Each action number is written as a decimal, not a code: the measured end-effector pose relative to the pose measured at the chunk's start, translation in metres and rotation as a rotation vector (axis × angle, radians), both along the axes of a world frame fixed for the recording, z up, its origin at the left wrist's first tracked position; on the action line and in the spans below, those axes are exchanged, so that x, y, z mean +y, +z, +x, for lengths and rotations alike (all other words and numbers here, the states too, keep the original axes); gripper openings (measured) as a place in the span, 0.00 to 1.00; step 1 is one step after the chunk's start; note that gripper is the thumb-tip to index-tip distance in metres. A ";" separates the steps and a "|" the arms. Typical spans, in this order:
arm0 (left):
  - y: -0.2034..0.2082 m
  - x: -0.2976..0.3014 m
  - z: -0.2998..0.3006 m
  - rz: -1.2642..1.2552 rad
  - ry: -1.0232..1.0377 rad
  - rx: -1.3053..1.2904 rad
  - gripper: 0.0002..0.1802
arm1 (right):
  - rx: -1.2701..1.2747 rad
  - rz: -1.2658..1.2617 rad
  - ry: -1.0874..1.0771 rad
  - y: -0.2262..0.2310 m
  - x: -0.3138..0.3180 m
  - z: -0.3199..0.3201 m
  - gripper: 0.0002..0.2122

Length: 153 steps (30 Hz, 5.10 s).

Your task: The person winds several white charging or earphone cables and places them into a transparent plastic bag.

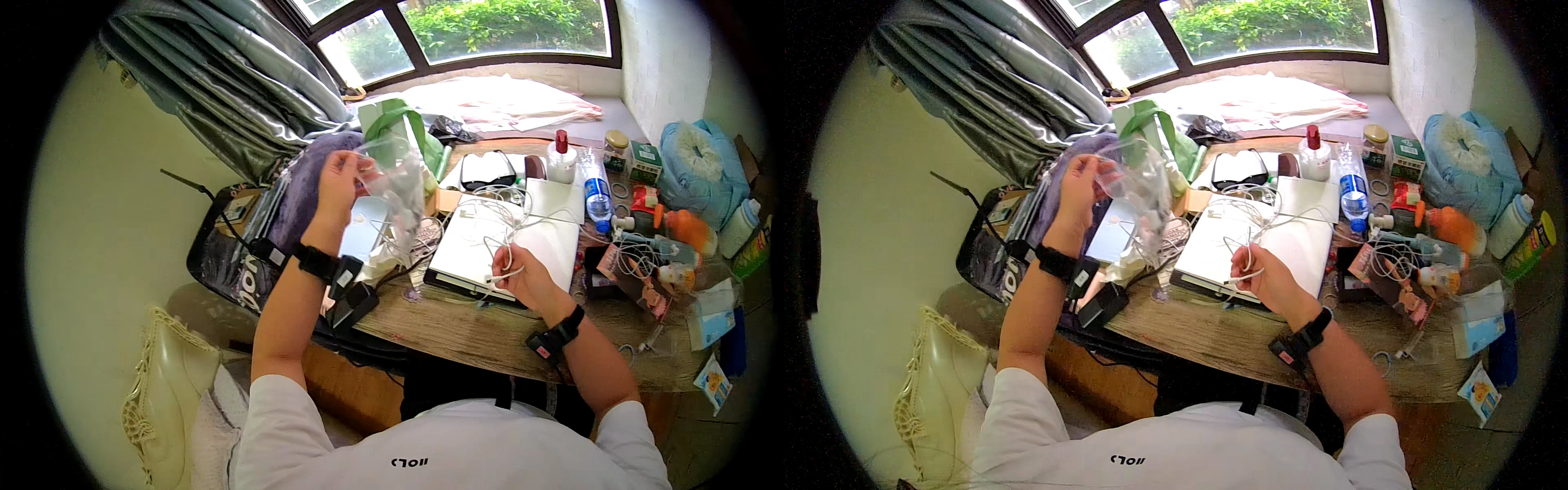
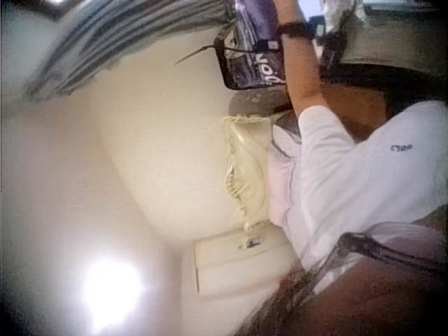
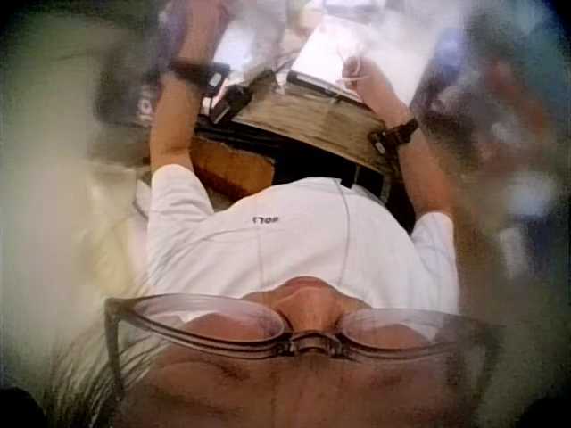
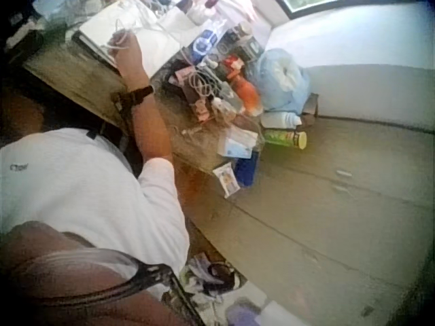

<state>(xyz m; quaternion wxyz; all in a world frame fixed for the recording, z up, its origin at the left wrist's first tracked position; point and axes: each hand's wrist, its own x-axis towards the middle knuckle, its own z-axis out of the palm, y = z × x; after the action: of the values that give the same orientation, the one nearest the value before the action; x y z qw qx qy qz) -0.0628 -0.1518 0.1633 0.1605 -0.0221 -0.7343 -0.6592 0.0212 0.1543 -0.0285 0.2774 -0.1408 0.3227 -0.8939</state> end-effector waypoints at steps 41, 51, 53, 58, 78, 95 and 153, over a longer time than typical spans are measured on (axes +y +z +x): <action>-0.212 0.162 0.107 0.233 -0.819 -0.045 0.15 | 0.362 0.508 -0.429 0.014 0.070 0.019 0.23; -0.205 0.173 0.104 0.502 -0.718 0.073 0.20 | 0.052 0.335 -0.118 0.014 0.051 0.031 0.14; -0.205 0.174 0.102 0.472 -0.745 0.080 0.22 | 0.059 0.368 -0.150 0.008 0.049 0.030 0.14; -0.201 0.173 0.105 0.160 -0.764 0.227 0.22 | 0.198 0.301 -0.311 -0.003 0.047 0.029 0.14; -0.207 0.167 0.113 0.044 -0.537 0.417 0.19 | 0.292 0.794 -0.139 0.022 0.044 0.040 0.15; -0.194 0.166 0.107 -0.115 -0.448 0.390 0.18 | 0.128 0.698 0.389 0.040 0.060 0.040 0.20; -0.139 0.182 0.064 -0.599 -0.594 0.423 0.19 | 0.018 0.092 -0.280 -0.004 0.031 0.042 0.25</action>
<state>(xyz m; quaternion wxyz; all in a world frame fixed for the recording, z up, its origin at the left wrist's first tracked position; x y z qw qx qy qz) 0.0013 0.0301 0.0243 0.0974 -0.4105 -0.8052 -0.4168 0.0634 0.1856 -0.0329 0.1530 -0.0896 0.3822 -0.9069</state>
